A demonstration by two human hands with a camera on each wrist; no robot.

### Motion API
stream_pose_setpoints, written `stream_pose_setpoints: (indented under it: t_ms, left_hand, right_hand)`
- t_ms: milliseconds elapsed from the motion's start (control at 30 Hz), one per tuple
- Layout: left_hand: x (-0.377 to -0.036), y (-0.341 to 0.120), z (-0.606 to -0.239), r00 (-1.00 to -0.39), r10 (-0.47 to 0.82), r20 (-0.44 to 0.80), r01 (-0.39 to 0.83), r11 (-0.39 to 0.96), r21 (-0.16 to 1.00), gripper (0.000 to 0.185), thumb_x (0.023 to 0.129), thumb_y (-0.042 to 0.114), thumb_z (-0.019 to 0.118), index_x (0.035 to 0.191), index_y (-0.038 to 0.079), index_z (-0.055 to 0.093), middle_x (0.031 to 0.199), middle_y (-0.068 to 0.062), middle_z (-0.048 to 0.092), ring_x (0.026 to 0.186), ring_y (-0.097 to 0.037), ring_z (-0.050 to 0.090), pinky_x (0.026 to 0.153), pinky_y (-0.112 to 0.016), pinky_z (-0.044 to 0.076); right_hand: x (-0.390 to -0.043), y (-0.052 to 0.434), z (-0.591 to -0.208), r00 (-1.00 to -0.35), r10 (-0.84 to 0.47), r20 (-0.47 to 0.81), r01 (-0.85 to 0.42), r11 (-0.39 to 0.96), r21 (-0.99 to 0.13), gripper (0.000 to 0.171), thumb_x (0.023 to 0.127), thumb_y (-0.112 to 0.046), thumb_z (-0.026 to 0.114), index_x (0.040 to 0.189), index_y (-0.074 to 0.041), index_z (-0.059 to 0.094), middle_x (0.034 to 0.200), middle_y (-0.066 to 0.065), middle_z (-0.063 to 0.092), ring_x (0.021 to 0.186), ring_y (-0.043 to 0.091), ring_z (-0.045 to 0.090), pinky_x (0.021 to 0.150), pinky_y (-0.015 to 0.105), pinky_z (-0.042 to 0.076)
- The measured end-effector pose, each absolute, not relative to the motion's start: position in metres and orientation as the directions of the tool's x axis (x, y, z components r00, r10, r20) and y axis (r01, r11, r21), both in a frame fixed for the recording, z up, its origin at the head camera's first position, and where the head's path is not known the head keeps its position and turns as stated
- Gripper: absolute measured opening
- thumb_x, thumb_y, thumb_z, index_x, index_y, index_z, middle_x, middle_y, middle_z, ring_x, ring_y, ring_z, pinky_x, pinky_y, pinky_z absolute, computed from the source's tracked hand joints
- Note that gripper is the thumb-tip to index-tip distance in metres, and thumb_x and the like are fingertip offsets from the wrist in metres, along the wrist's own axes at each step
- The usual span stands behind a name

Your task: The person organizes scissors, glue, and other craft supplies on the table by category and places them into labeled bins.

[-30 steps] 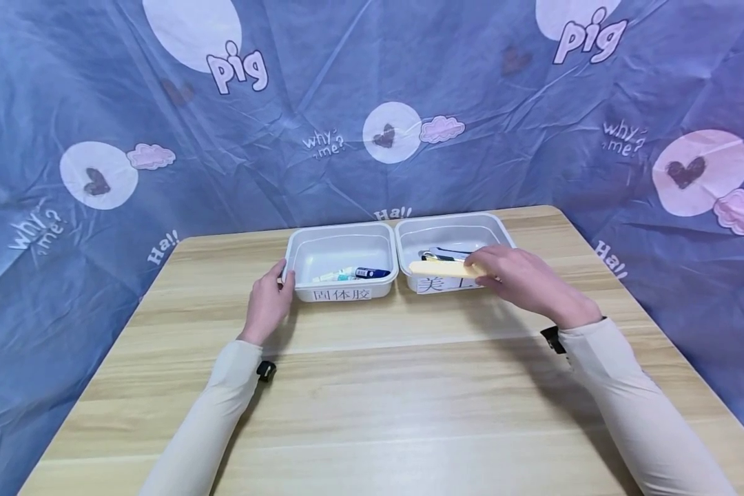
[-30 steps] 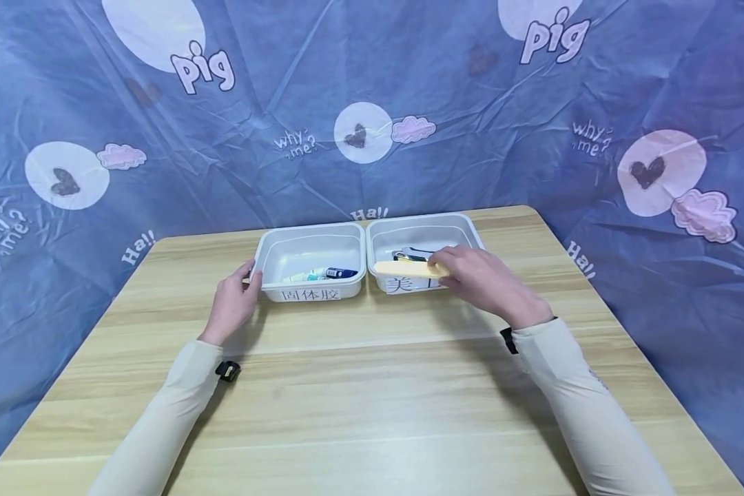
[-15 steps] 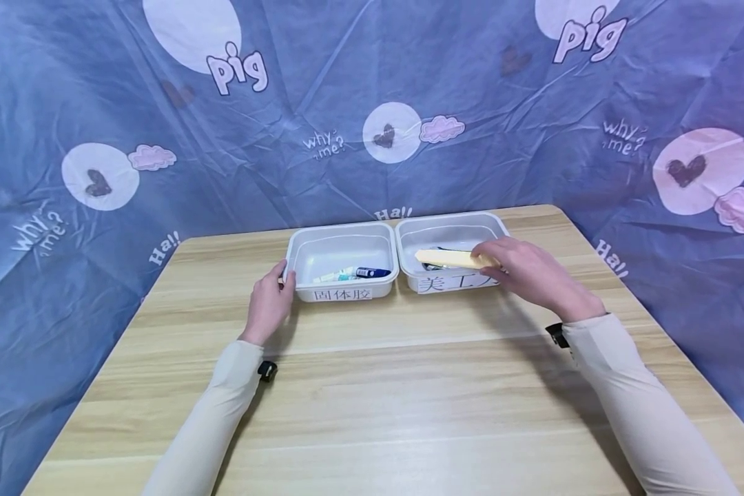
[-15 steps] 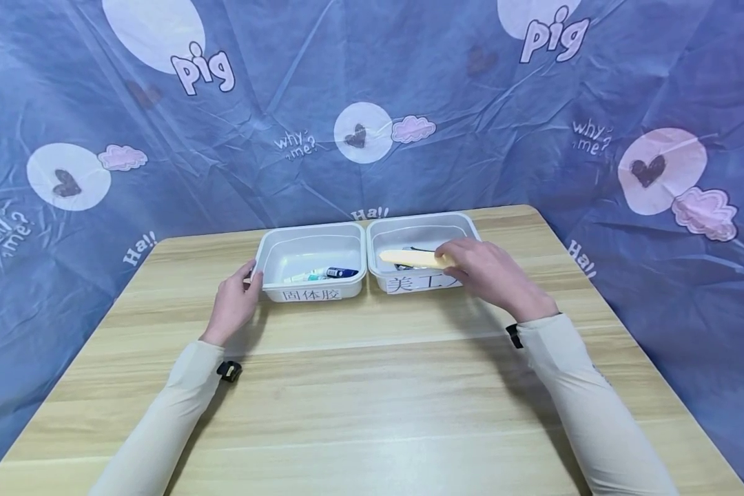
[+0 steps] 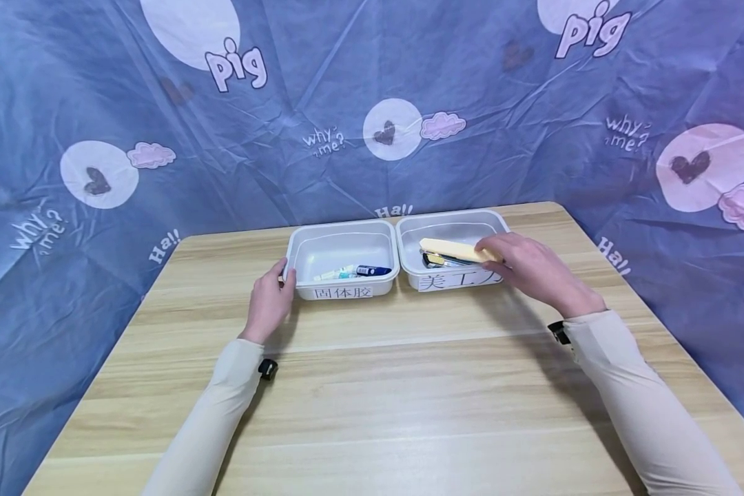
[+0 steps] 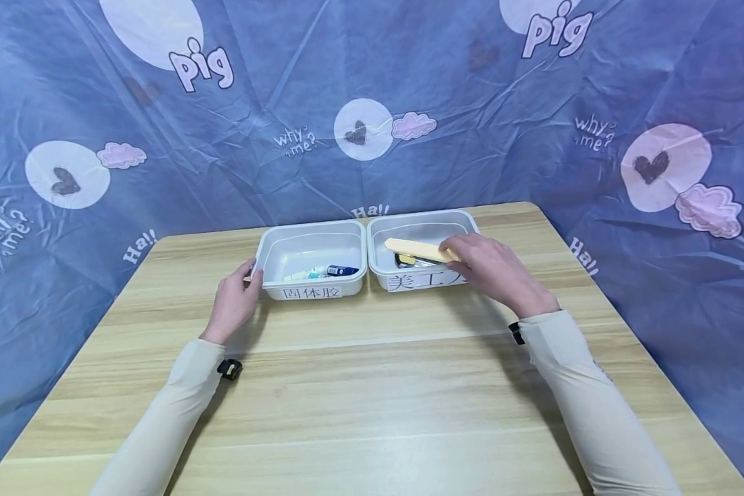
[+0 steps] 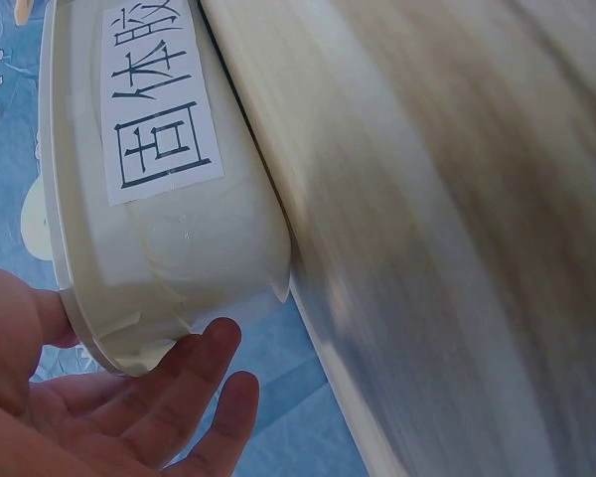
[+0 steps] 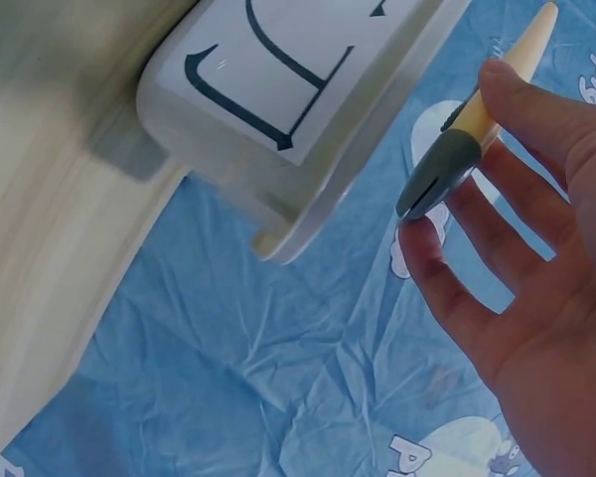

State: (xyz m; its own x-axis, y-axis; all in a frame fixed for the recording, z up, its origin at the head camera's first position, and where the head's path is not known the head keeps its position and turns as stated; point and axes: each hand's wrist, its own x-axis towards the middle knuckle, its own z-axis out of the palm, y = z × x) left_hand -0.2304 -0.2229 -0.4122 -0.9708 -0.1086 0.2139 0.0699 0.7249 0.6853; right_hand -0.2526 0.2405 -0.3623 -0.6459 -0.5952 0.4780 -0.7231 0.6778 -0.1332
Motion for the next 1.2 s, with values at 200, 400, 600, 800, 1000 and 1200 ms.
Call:
stream_pose_setpoints:
  t_ms: [200,400,600,800,1000,1200]
  left_hand:
    - [-0.2303,-0.2222,-0.4111,-0.970,-0.117,0.212,0.063,0.723,0.688,0.053,0.108,0.026,0.046,0.151,-0.006,0.043,0.129,-0.030,0.065,0.100,-0.037,0.071,0.078,-0.046,0.061]
    - [-0.2297,-0.2225,-0.4096,-0.970,-0.121,0.209,0.059,0.720,0.692,0.053,0.108,0.025,0.046,0.151,-0.006,0.042,0.130,-0.030,0.064,0.100,-0.037,0.071,0.077,-0.046,0.061]
    - [-0.2301,-0.2226,-0.4078,-0.969,-0.120,0.216,0.066,0.717,0.694,0.053,0.108,0.026,0.046,0.151,-0.006,0.042,0.131,-0.030,0.064,0.099,-0.036,0.071,0.076,-0.045,0.061]
    - [-0.2307,-0.2222,-0.4078,-0.969,-0.113,0.221,0.075,0.716,0.694,0.053,0.108,0.025,0.046,0.151,-0.006,0.042,0.133,-0.029,0.063,0.100,-0.037,0.071,0.078,-0.046,0.061]
    - [-0.2303,-0.2219,-0.4089,-0.970,-0.109,0.216,0.075,0.715,0.695,0.053,0.109,0.025,0.046,0.151,-0.006,0.042,0.135,-0.029,0.062,0.102,-0.037,0.071,0.080,-0.047,0.061]
    - [-0.2292,-0.2221,-0.4097,-0.972,-0.109,0.206,0.065,0.722,0.689,0.053,0.109,0.025,0.046,0.151,-0.006,0.042,0.133,-0.029,0.063,0.102,-0.038,0.071,0.080,-0.047,0.060]
  right_hand:
    - [-0.2545,0.2412,-0.3634,-0.649,-0.592,0.478,-0.720,0.681,-0.135,0.032,0.083,-0.001,0.081,0.112,-0.006,0.070,0.103,0.010,0.074,0.089,0.028,0.069,0.072,0.048,0.056]
    - [-0.2570,0.2423,-0.3648,-0.653,-0.592,0.473,-0.714,0.690,-0.122,0.032,0.081,-0.001,0.082,0.110,-0.006,0.070,0.102,0.010,0.073,0.088,0.027,0.069,0.072,0.047,0.056]
    - [-0.2584,0.2423,-0.3652,-0.646,-0.595,0.479,-0.716,0.690,-0.107,0.033,0.080,-0.001,0.084,0.110,-0.007,0.071,0.102,0.009,0.073,0.087,0.027,0.069,0.072,0.046,0.056]
    - [-0.2588,0.2429,-0.3662,-0.625,-0.603,0.496,-0.731,0.676,-0.100,0.032,0.080,-0.002,0.084,0.109,-0.006,0.071,0.099,0.009,0.074,0.082,0.027,0.069,0.067,0.047,0.054]
    - [-0.2581,0.2433,-0.3683,-0.607,-0.610,0.509,-0.742,0.664,-0.090,0.032,0.079,-0.001,0.084,0.108,-0.006,0.071,0.098,0.009,0.074,0.080,0.027,0.069,0.065,0.046,0.054]
    - [-0.2586,0.2436,-0.3694,-0.597,-0.618,0.512,-0.748,0.660,-0.075,0.032,0.078,-0.001,0.084,0.107,-0.005,0.071,0.097,0.010,0.074,0.079,0.028,0.069,0.064,0.046,0.054]
